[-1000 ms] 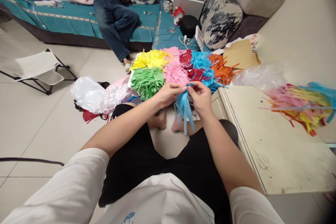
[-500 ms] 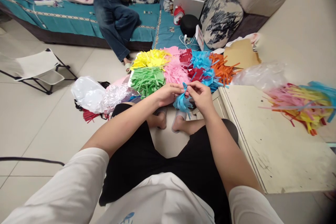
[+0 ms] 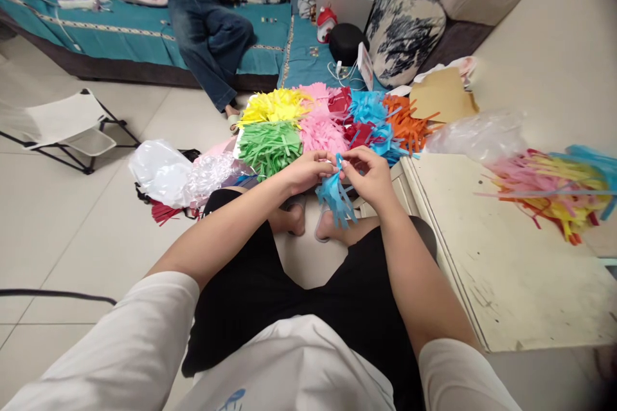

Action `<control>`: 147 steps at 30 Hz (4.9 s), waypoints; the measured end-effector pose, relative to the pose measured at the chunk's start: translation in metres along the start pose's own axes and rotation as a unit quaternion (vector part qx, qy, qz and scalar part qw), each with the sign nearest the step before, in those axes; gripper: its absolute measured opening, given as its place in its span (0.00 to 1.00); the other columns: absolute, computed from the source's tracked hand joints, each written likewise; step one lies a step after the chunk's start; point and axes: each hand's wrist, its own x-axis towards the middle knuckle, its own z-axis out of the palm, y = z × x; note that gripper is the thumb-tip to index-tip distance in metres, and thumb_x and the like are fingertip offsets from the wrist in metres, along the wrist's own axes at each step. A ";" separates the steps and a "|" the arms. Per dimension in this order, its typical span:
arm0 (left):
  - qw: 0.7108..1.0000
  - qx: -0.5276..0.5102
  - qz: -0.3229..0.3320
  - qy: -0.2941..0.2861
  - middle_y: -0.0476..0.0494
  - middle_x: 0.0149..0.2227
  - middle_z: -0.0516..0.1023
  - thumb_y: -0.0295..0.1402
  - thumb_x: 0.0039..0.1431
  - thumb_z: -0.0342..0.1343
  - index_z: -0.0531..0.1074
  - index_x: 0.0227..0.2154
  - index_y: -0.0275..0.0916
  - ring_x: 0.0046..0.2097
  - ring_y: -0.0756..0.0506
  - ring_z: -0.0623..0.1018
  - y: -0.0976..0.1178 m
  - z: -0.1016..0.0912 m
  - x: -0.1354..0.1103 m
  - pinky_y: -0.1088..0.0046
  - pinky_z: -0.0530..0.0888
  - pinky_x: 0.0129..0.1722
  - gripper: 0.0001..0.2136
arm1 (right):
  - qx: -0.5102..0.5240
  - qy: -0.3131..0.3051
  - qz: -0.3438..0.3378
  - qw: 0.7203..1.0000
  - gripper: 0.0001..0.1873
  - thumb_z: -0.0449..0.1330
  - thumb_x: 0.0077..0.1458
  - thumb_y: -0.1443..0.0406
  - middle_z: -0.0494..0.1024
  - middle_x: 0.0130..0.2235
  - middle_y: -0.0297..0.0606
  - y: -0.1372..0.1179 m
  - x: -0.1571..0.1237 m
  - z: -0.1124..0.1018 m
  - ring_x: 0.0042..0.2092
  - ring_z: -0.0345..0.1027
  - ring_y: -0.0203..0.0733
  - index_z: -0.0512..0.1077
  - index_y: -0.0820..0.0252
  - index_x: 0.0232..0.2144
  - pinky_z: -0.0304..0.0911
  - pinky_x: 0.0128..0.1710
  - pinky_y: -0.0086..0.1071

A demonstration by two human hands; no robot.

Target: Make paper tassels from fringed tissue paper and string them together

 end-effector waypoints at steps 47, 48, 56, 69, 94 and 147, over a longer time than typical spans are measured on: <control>0.997 -0.056 -0.048 -0.003 0.43 0.31 0.87 0.30 0.64 0.81 0.82 0.34 0.32 0.32 0.47 0.87 -0.008 0.009 -0.003 0.68 0.86 0.45 0.12 | 0.088 -0.025 0.165 0.982 0.11 0.71 0.55 0.60 0.78 0.25 0.29 -0.012 0.001 -0.001 0.23 0.72 0.41 0.72 0.50 0.36 0.67 0.23 0.34; 0.997 -0.055 -0.045 -0.004 0.43 0.31 0.87 0.30 0.62 0.82 0.81 0.35 0.32 0.32 0.47 0.87 -0.009 0.008 -0.003 0.68 0.86 0.45 0.13 | 0.085 -0.027 0.167 0.982 0.11 0.71 0.55 0.60 0.78 0.25 0.29 -0.011 0.001 -0.001 0.23 0.72 0.41 0.72 0.49 0.36 0.66 0.23 0.34; 0.997 -0.030 -0.075 0.008 0.45 0.28 0.85 0.28 0.59 0.84 0.81 0.36 0.33 0.29 0.49 0.84 -0.009 0.002 0.001 0.74 0.83 0.37 0.14 | 0.056 -0.019 0.128 0.990 0.07 0.69 0.51 0.63 0.76 0.26 0.28 -0.004 0.002 -0.002 0.26 0.68 0.37 0.77 0.53 0.35 0.62 0.28 0.32; 0.992 0.002 -0.113 -0.054 0.41 0.29 0.86 0.24 0.56 0.83 0.85 0.30 0.30 0.31 0.51 0.84 -0.007 0.000 0.001 0.77 0.81 0.37 0.10 | 0.205 -0.134 0.222 0.944 0.13 0.74 0.45 0.64 0.80 0.26 0.31 -0.008 0.006 -0.030 0.26 0.69 0.36 0.84 0.57 0.36 0.65 0.27 0.30; 0.978 -0.008 -0.089 -0.190 0.41 0.30 0.86 0.45 0.50 0.88 0.87 0.34 0.34 0.35 0.43 0.89 -0.002 0.011 -0.015 0.67 0.87 0.44 0.22 | 0.271 -0.142 0.095 0.947 0.31 0.89 0.44 0.40 0.81 0.34 0.36 -0.010 0.005 -0.031 0.33 0.77 0.41 0.84 0.54 0.29 0.77 0.34 0.37; 0.907 0.409 0.102 -0.017 0.39 0.37 0.92 0.41 0.67 0.66 0.88 0.36 0.34 0.31 0.47 0.80 -0.006 0.018 -0.014 0.74 0.73 0.35 0.14 | -0.470 0.159 0.307 0.812 0.21 0.64 0.63 0.63 0.86 0.51 0.61 0.131 -0.027 -0.231 0.53 0.77 0.60 0.84 0.69 0.54 0.70 0.66 0.54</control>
